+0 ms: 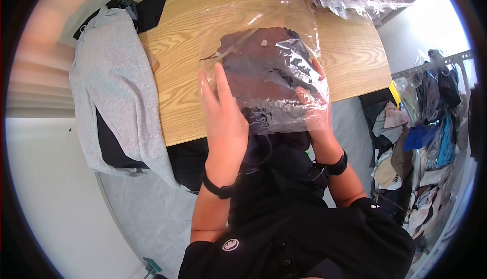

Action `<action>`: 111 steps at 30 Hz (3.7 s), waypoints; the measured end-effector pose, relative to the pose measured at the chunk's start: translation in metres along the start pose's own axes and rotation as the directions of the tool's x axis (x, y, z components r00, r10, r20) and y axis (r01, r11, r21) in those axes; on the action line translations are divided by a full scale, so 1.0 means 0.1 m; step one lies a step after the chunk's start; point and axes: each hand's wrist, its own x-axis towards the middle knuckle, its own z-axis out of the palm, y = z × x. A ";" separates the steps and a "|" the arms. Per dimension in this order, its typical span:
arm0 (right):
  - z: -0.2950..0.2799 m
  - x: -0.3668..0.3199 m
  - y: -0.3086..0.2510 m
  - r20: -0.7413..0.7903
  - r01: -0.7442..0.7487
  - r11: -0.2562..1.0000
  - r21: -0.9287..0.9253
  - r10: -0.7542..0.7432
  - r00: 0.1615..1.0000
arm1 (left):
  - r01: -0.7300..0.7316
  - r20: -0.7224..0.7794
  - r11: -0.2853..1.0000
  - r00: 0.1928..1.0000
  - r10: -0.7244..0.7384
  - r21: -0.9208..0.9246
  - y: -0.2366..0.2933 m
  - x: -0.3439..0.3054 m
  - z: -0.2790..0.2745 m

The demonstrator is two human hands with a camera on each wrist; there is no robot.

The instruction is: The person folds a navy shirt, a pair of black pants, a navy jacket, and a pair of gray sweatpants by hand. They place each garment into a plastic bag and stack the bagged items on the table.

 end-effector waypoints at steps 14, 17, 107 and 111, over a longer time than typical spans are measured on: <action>0.15 -0.02 -0.22 0.357 0.388 0.120 -0.914 -0.223 0.907 | -0.061 0.000 0.972 0.998 0.063 0.227 -0.14 -0.06 0.12; 0.30 -0.07 -0.29 0.515 0.532 0.019 -0.846 -0.226 0.827 | -0.056 0.015 0.972 0.998 0.054 0.228 -0.11 -0.06 0.12; 0.08 -0.29 -0.42 0.336 -0.616 0.500 0.608 0.541 0.771 | 0.338 0.251 0.520 0.940 -0.232 -0.785 -0.06 -0.83 0.49; 0.24 -0.06 -0.17 0.201 -0.544 0.506 0.670 0.582 0.788 | 0.242 0.210 0.662 0.969 -0.129 -0.709 0.02 -0.81 0.45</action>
